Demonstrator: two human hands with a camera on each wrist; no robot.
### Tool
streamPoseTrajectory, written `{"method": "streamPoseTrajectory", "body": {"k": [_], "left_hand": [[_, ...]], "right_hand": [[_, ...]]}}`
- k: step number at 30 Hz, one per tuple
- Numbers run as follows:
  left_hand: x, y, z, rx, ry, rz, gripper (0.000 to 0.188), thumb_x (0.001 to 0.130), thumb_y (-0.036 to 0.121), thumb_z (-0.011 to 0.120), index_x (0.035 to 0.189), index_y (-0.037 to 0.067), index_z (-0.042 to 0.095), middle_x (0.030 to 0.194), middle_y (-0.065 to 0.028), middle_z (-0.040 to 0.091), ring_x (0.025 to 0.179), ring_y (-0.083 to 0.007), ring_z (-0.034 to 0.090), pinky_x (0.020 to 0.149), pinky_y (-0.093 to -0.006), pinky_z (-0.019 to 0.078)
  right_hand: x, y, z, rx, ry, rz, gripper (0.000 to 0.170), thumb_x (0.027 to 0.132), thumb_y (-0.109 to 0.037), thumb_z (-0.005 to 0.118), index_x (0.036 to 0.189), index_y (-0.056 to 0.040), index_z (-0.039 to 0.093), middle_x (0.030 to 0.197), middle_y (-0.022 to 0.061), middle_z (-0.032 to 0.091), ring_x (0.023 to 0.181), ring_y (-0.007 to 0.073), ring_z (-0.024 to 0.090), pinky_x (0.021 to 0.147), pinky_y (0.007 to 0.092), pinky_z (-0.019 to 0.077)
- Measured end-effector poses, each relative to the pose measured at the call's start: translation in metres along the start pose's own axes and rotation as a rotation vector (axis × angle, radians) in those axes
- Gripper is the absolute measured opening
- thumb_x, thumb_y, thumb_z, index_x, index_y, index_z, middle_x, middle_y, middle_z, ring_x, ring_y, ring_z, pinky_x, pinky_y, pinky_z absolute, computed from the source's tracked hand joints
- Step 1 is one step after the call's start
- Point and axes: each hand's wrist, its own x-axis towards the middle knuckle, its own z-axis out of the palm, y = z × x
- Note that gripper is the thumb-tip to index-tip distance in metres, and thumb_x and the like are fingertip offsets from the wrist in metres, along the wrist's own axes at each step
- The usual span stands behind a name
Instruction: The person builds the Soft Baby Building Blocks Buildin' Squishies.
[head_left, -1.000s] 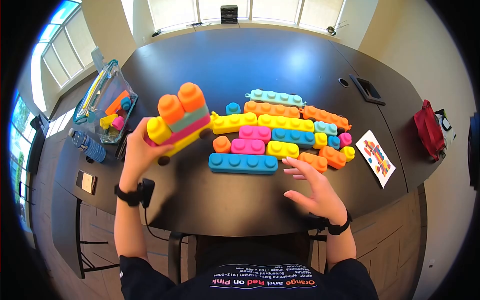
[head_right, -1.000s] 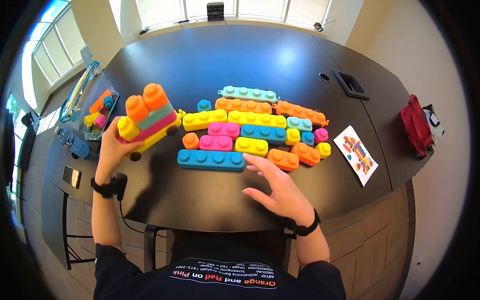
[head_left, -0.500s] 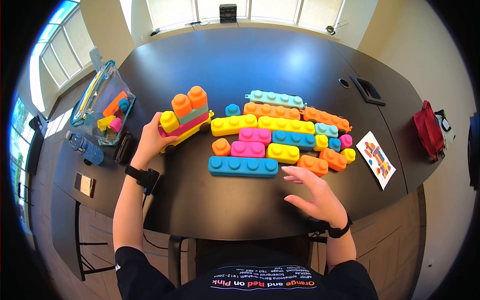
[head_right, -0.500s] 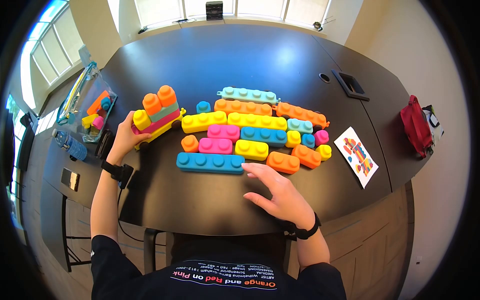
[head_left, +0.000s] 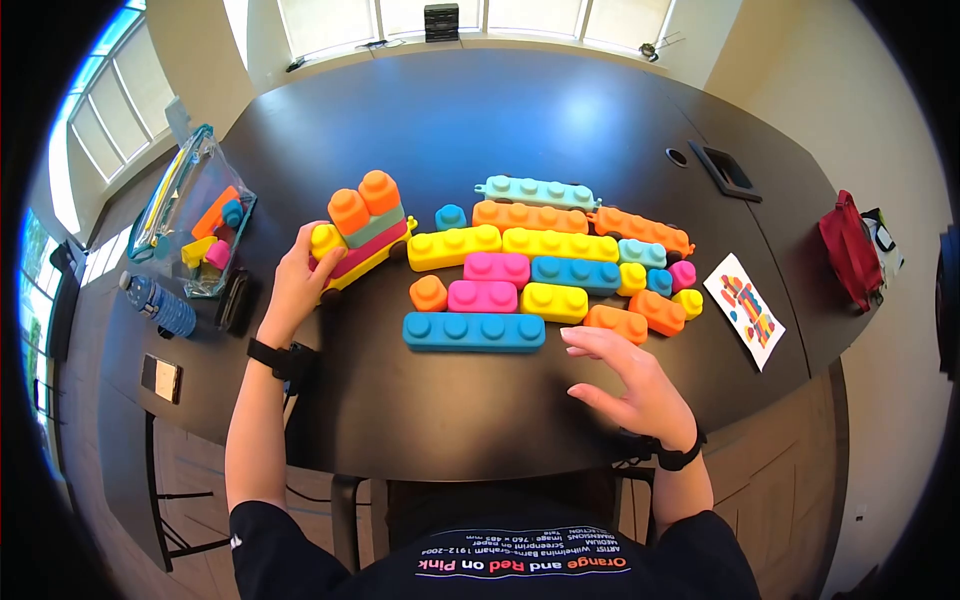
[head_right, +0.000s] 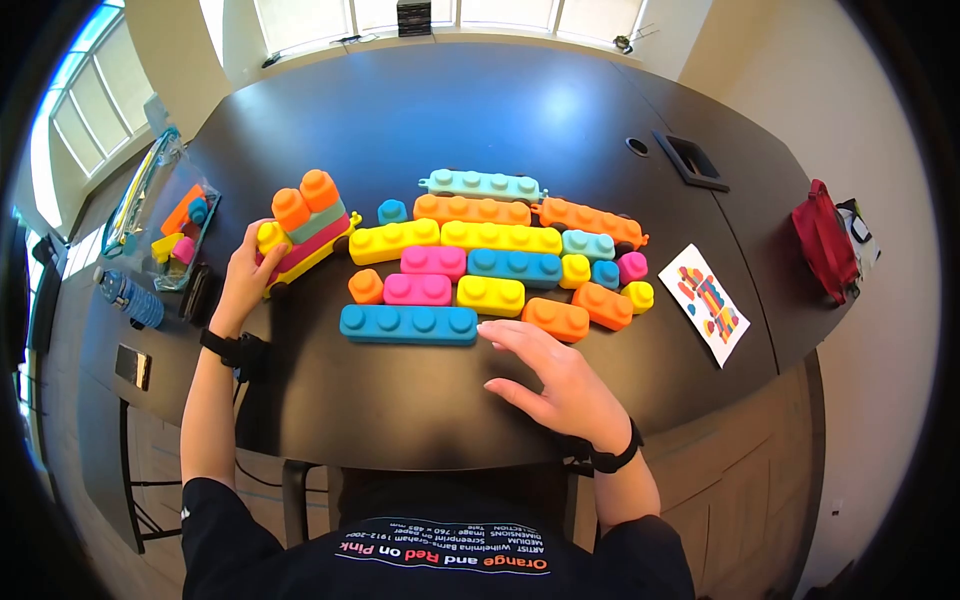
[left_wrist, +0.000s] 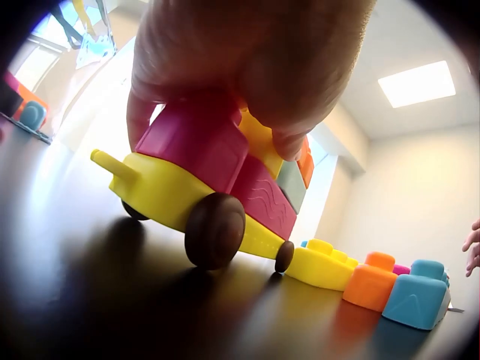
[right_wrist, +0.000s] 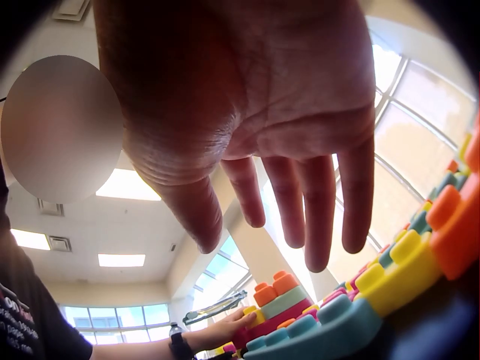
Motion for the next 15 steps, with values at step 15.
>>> {"method": "streamPoseTrajectory", "body": {"k": [15], "left_hand": [[-0.057,0.084,-0.021,0.215,0.249,0.324,0.049,0.097,0.01,0.073,0.143,0.004,0.059,0.145,-0.0182,0.061,0.143,-0.0391,0.051,0.119,-0.0464,0.039]], "right_hand": [[-0.03,0.005,-0.089,-0.444,0.163,0.108,0.036,0.091,-0.011,0.08,0.125,-0.003,0.07,0.122,0.0154,0.075,0.118,0.0339,0.07,0.101,0.0416,0.0557]]}}
